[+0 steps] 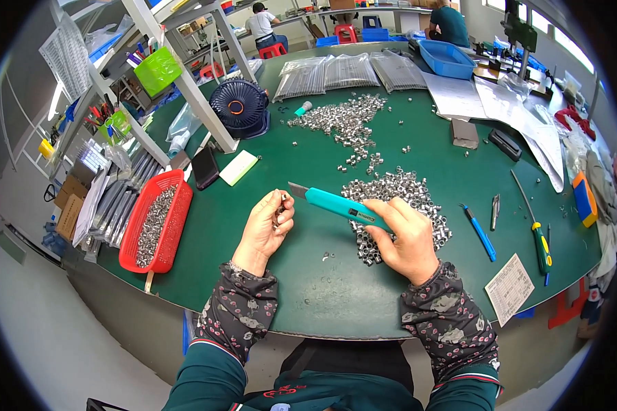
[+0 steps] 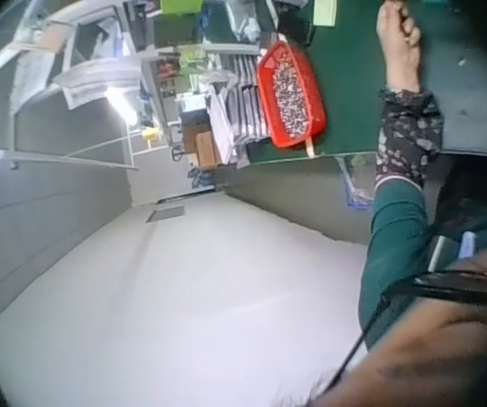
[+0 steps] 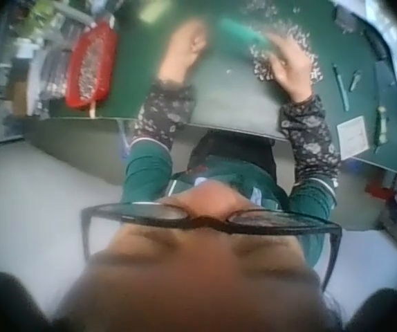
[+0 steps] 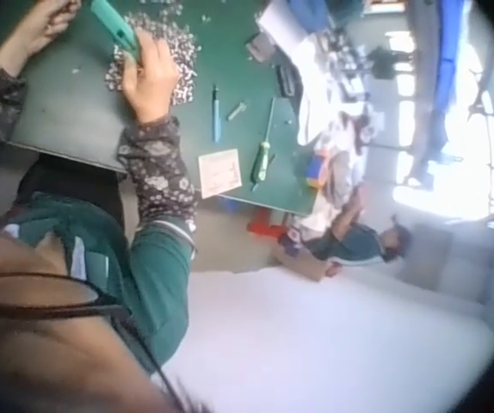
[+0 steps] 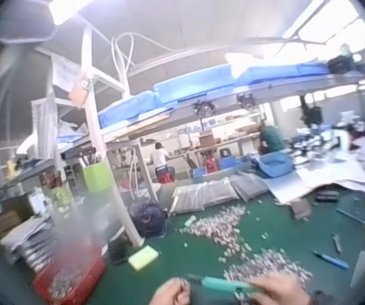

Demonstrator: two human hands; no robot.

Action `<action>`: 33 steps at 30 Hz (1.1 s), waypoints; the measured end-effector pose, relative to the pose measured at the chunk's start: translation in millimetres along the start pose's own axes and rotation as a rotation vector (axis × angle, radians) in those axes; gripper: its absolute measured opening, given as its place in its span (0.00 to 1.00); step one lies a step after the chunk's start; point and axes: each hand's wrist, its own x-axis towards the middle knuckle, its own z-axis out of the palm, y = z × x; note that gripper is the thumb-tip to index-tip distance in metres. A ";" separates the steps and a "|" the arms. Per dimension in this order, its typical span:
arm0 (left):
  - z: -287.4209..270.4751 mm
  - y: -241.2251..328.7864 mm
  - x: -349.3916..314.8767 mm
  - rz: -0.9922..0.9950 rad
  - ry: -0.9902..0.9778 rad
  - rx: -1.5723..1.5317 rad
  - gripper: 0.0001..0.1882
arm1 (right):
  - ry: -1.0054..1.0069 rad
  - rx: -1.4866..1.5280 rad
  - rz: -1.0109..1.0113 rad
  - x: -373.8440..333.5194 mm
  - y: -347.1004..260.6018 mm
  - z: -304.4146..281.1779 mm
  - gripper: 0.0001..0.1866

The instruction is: Manually scraping and cleaning small metal components using a utility knife at a workbench.

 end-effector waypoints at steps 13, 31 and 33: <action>12.5 5.3 -6.3 0.000 -0.008 -0.017 0.08 | -0.015 -0.040 -0.020 -0.2 -2.3 0.3 0.20; 18.0 4.1 -7.9 0.172 0.081 0.146 0.12 | -0.105 -0.044 -0.072 -4.2 -2.4 6.3 0.21; 18.2 2.6 -8.5 0.164 0.066 0.117 0.13 | -0.100 -0.041 -0.074 -4.2 -2.0 6.6 0.21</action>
